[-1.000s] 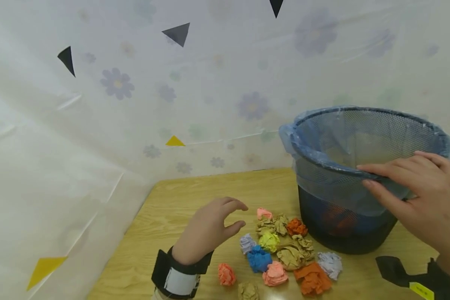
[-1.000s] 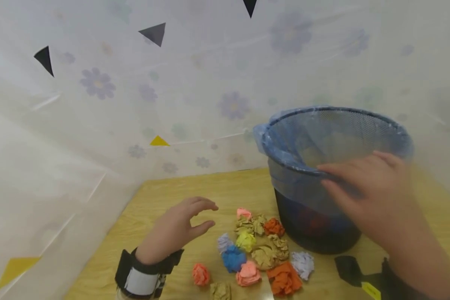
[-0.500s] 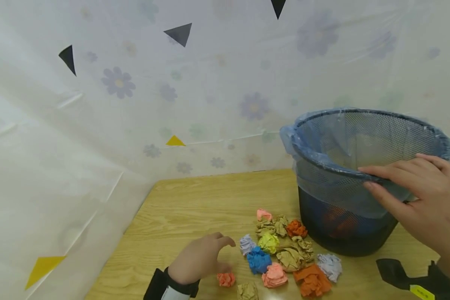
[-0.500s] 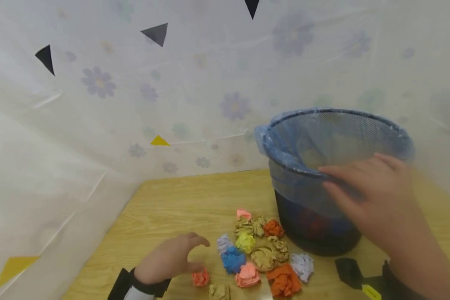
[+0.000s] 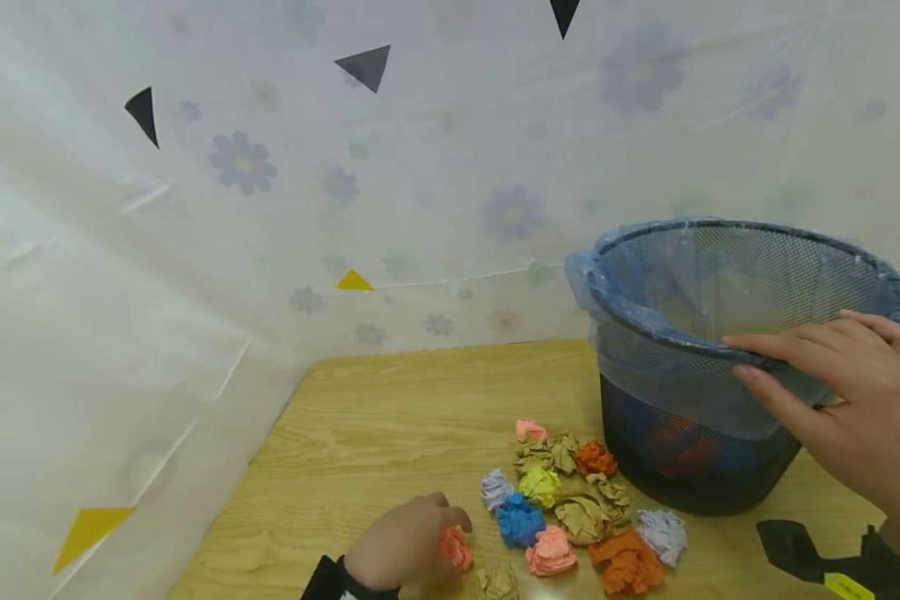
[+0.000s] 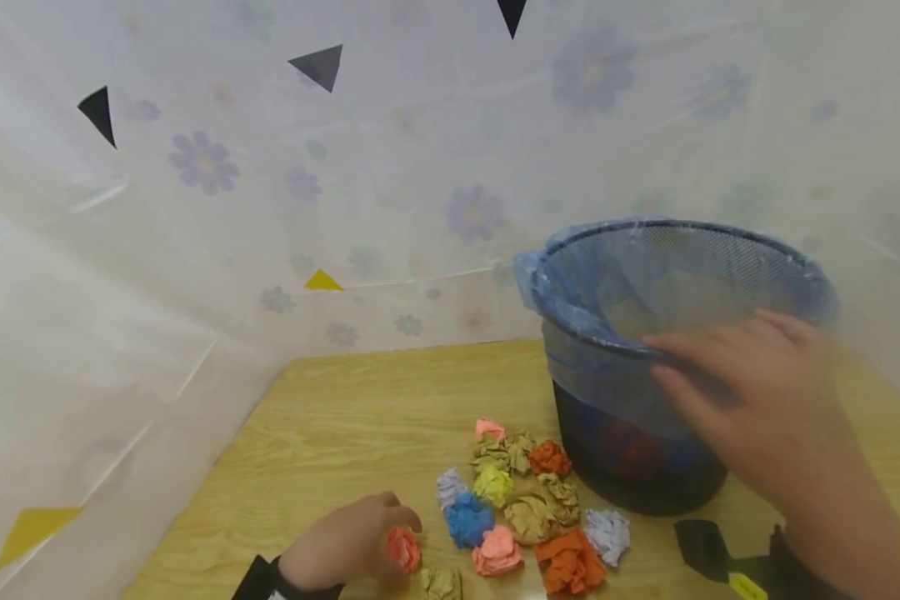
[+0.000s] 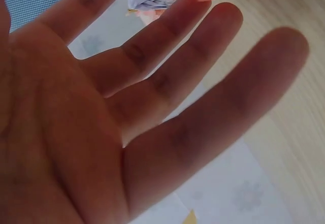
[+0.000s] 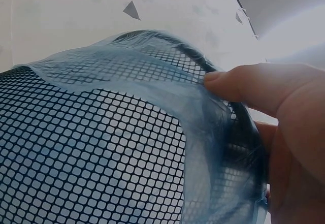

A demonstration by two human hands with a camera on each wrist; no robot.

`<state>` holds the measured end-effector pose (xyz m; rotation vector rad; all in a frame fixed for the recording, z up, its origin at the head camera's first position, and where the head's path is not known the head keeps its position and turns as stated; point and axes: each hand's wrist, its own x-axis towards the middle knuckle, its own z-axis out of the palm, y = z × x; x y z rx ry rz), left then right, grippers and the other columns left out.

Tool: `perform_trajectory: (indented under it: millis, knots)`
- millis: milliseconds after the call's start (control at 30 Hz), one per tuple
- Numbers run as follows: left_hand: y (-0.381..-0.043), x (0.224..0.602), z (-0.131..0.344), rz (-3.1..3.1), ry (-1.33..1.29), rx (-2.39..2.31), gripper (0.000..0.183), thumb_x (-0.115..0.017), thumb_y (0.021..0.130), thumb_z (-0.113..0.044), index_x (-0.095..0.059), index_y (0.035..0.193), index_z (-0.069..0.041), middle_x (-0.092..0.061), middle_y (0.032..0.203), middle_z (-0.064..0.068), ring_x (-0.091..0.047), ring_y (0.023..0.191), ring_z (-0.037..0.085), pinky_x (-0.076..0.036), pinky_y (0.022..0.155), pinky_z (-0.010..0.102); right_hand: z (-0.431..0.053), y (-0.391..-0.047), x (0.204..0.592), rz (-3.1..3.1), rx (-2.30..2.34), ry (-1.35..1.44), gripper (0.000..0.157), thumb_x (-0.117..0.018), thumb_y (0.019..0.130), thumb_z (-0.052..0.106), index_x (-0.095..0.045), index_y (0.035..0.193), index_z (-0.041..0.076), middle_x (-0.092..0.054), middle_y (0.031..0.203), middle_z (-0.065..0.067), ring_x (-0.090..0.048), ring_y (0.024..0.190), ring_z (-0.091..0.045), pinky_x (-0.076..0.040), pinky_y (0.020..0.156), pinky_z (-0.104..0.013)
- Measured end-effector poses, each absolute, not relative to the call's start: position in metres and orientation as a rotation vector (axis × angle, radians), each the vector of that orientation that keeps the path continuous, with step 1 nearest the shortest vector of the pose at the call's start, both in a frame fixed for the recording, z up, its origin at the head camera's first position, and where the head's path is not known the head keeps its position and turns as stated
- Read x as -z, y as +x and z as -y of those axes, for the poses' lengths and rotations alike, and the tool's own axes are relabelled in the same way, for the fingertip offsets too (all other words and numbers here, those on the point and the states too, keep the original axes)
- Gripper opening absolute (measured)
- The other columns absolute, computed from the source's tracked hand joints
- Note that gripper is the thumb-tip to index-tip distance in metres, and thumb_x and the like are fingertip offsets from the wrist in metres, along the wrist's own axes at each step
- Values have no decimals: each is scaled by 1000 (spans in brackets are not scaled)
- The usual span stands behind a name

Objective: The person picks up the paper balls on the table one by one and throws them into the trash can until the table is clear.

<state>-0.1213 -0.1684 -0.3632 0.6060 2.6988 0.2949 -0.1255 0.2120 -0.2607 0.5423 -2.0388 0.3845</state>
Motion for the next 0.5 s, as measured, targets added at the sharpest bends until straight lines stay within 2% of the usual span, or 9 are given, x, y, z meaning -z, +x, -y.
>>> perform_trajectory:
  millis: [333, 500]
  knots:
    - [-121, 373, 168, -2691, 582, -343, 34, -80, 66, -16, -67, 95, -27, -49, 82, -9, -46, 65, 6, -41, 55, 24, -213, -126, 260, 2014, -382, 550, 67, -35, 93, 60, -71, 95, 4, -65, 75, -16, -51, 71, -32, -29, 100, -48]
    - [-122, 378, 168, -2686, 604, -332, 32, -78, 66, -12, -68, 94, -25, -47, 78, -9, -45, 62, 6, -40, 55, 22, -213, -126, 261, 2032, -381, 542, 68, -34, 92, 61, -71, 95, 4, -64, 75, -16, -51, 71, -32, -28, 99, -50]
